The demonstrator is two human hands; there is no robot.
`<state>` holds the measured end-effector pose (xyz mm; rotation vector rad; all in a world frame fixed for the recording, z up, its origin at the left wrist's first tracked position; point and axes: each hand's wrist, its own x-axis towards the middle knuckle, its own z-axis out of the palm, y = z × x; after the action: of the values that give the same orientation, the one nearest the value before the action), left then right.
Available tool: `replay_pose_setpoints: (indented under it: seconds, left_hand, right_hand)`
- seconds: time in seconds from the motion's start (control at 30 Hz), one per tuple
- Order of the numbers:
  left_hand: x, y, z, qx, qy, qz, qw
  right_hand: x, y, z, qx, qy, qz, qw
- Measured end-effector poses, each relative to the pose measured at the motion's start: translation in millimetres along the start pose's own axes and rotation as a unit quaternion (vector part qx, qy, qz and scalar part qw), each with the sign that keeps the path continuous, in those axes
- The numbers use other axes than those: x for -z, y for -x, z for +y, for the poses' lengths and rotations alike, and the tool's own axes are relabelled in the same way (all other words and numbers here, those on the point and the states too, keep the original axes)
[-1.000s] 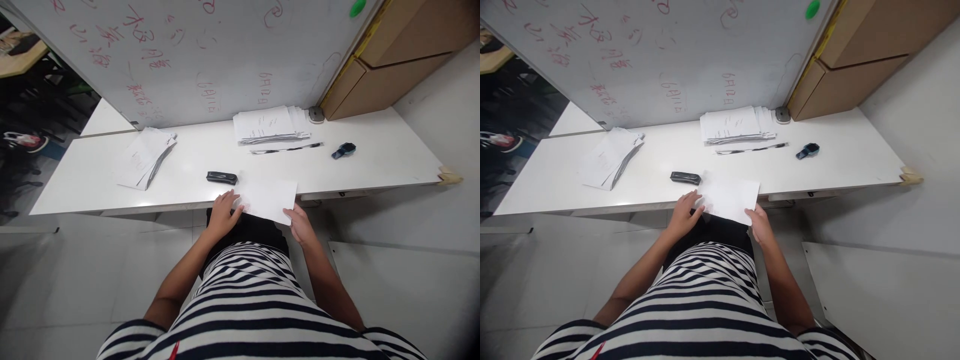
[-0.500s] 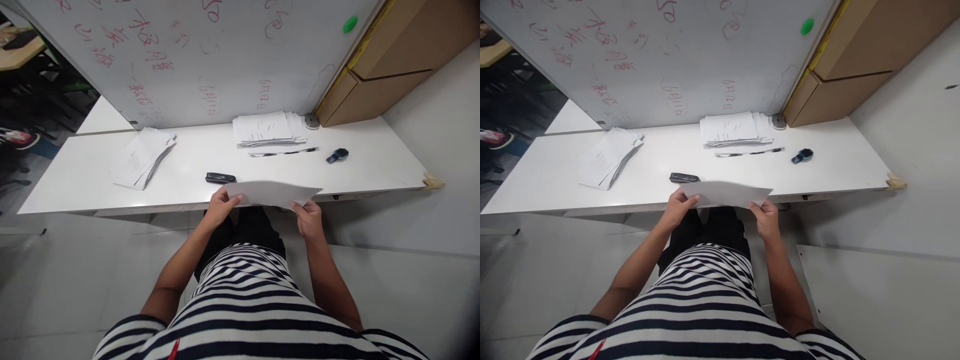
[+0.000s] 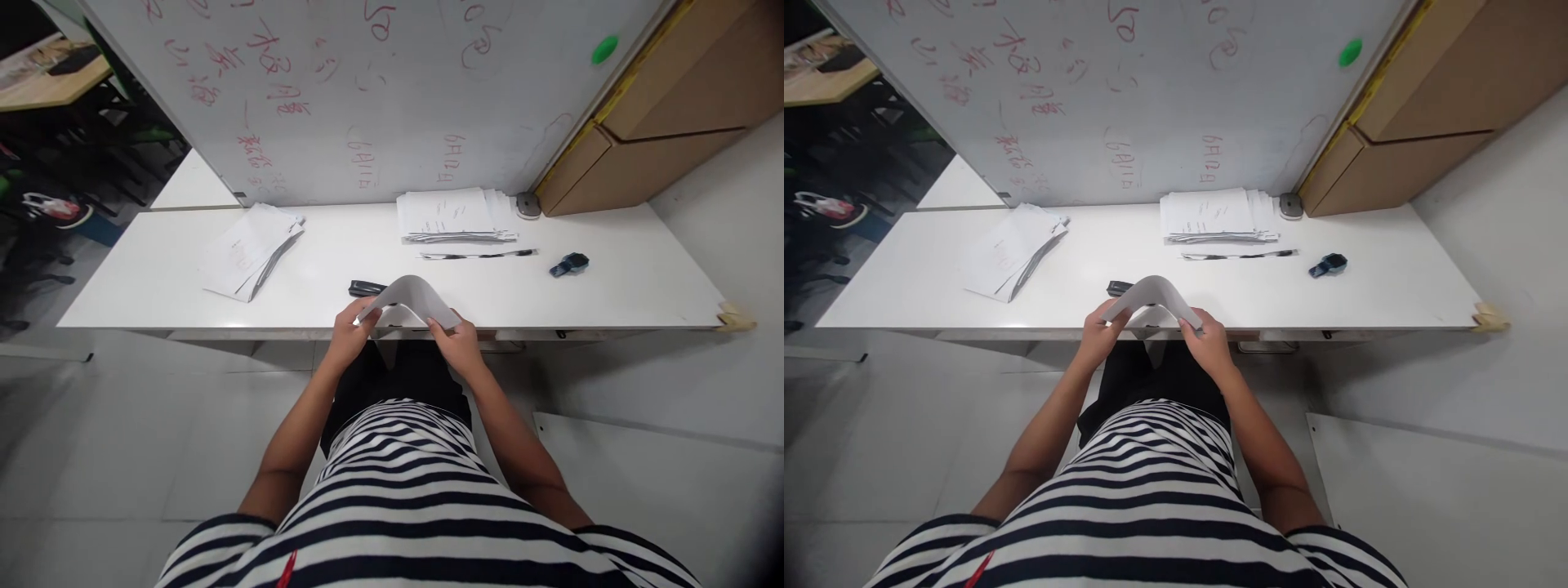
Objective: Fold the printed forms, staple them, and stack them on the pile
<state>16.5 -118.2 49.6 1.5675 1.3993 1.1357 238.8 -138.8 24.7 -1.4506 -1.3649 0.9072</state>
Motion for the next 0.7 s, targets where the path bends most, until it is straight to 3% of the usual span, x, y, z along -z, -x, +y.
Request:
replay_pose_setpoints:
  seconds: [0.13, 0.23, 0.37, 0.53, 0.7]
  left_hand:
    - [-4.1, 0.9, -14.6, 0.069, -0.012, 0.008, 0.998]
    - [-6.8, 2.2, -19.1, 0.071, -0.034, -0.006, 0.997]
    - [-10.6, 3.4, -17.8, 0.062, -0.076, -0.037, 0.995]
    - [-8.3, -0.7, -9.6, -0.019, -0.098, -0.1, 0.99]
    - [-0.5, -32.6, -21.7, -0.16, -0.266, -0.033, 0.95]
  right_hand:
    - [-7.0, 7.0, 12.0, 0.002, 0.02, 0.019, 1.0]
    - [-8.5, 15.2, 20.0, 0.012, 0.057, 0.058, 0.997]
    - [-7.0, 23.3, 24.1, -0.026, 0.075, 0.078, 0.994]
    - [10.2, 36.8, 28.4, -0.074, 0.057, 0.143, 0.985]
    - [37.8, 46.5, 45.9, -0.158, -0.101, 0.227, 0.956]
